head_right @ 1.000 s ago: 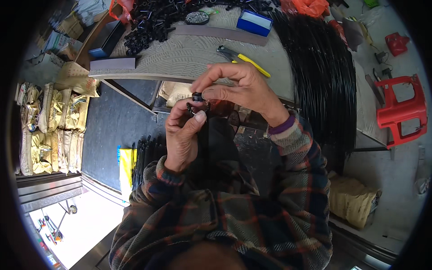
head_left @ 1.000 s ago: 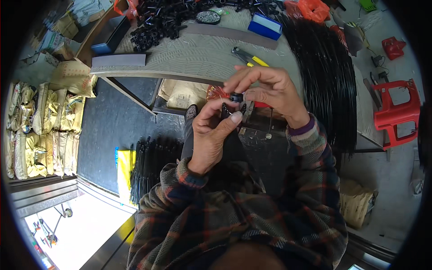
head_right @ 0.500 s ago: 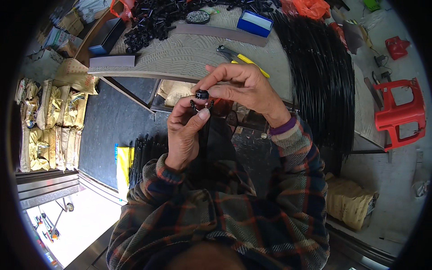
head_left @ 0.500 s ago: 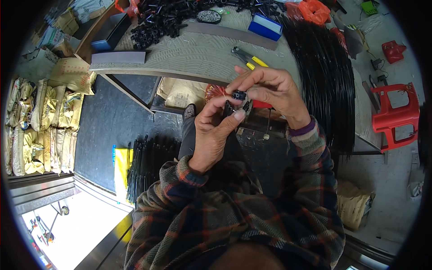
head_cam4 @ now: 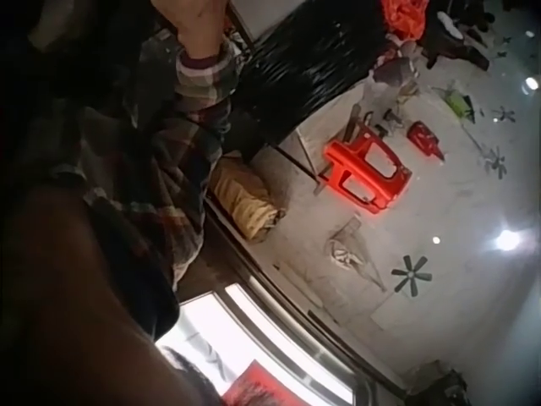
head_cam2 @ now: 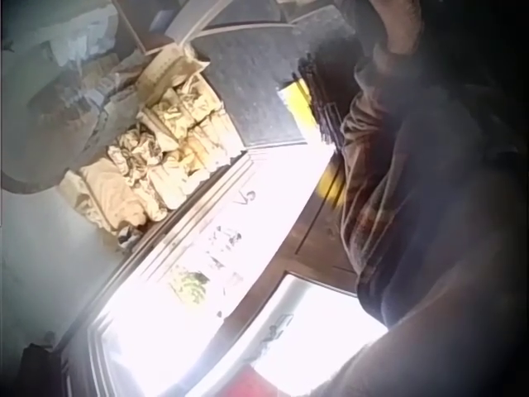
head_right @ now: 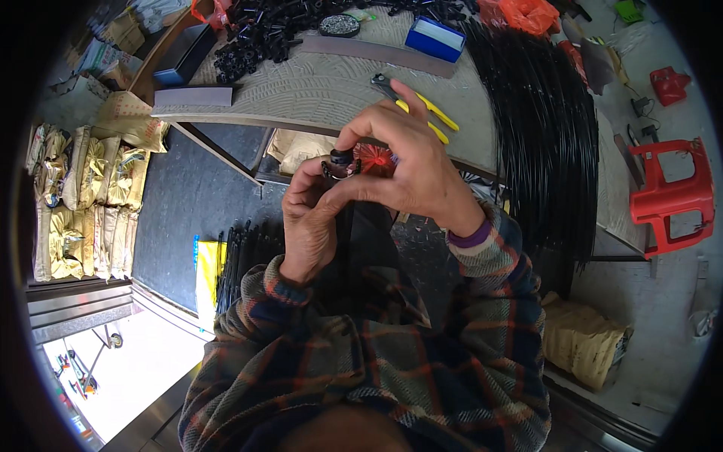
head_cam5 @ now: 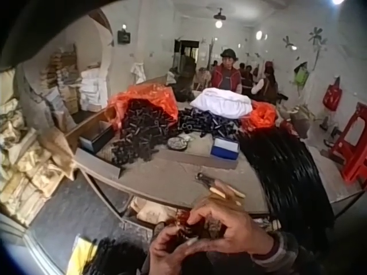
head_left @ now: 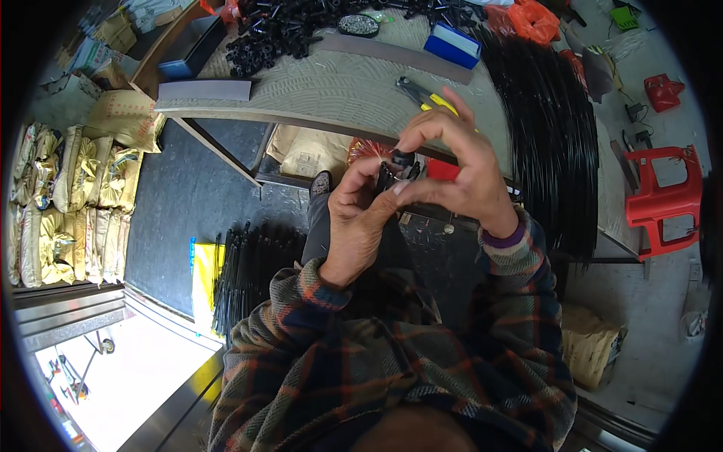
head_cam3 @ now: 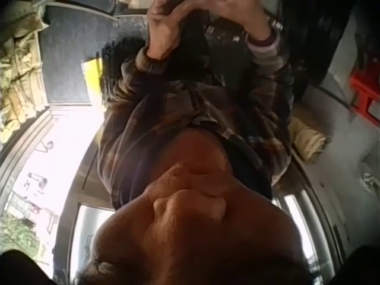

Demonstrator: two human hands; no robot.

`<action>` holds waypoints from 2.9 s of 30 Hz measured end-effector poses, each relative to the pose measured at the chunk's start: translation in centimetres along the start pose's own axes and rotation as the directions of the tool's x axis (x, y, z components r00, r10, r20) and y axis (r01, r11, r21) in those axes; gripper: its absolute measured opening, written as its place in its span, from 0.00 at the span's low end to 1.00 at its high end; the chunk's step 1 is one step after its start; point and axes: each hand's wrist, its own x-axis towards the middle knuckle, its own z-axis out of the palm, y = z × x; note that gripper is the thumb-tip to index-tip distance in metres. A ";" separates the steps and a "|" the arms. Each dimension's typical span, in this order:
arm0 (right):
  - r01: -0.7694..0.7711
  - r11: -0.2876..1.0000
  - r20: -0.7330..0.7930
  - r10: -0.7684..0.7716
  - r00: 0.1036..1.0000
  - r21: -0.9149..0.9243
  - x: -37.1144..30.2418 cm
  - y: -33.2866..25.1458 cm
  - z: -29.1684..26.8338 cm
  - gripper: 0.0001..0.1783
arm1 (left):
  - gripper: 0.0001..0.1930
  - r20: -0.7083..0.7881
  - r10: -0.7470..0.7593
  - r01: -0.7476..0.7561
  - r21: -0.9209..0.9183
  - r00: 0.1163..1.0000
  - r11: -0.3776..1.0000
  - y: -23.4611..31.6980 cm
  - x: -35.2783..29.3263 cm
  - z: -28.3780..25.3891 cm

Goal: Assembling black cables and plastic connectors using a manual crimping or cutting tool.

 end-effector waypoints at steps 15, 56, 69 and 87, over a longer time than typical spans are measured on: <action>0.045 0.999 -0.212 -0.045 0.976 -0.008 -2.0 0.2 2.2 0.13 | 0.15 -0.018 -0.053 0.052 -0.042 0.998 0.998 0.0 0.0 -1.4; -0.157 0.698 0.113 0.110 0.988 0.698 -3.3 -3.6 8.1 0.17 | 0.14 -0.020 0.094 -0.082 0.327 0.995 0.941 5.6 -5.6 -2.7; -0.280 0.577 0.387 -0.070 0.919 0.767 -2.5 -2.0 8.0 0.16 | 0.15 0.106 0.012 -0.044 0.296 0.994 0.954 5.4 -6.5 -4.5; 0.007 0.986 -0.490 0.075 0.869 0.164 -5.6 -4.1 12.8 0.14 | 0.12 -0.128 0.124 -0.082 0.289 0.984 0.954 3.4 -6.8 -5.1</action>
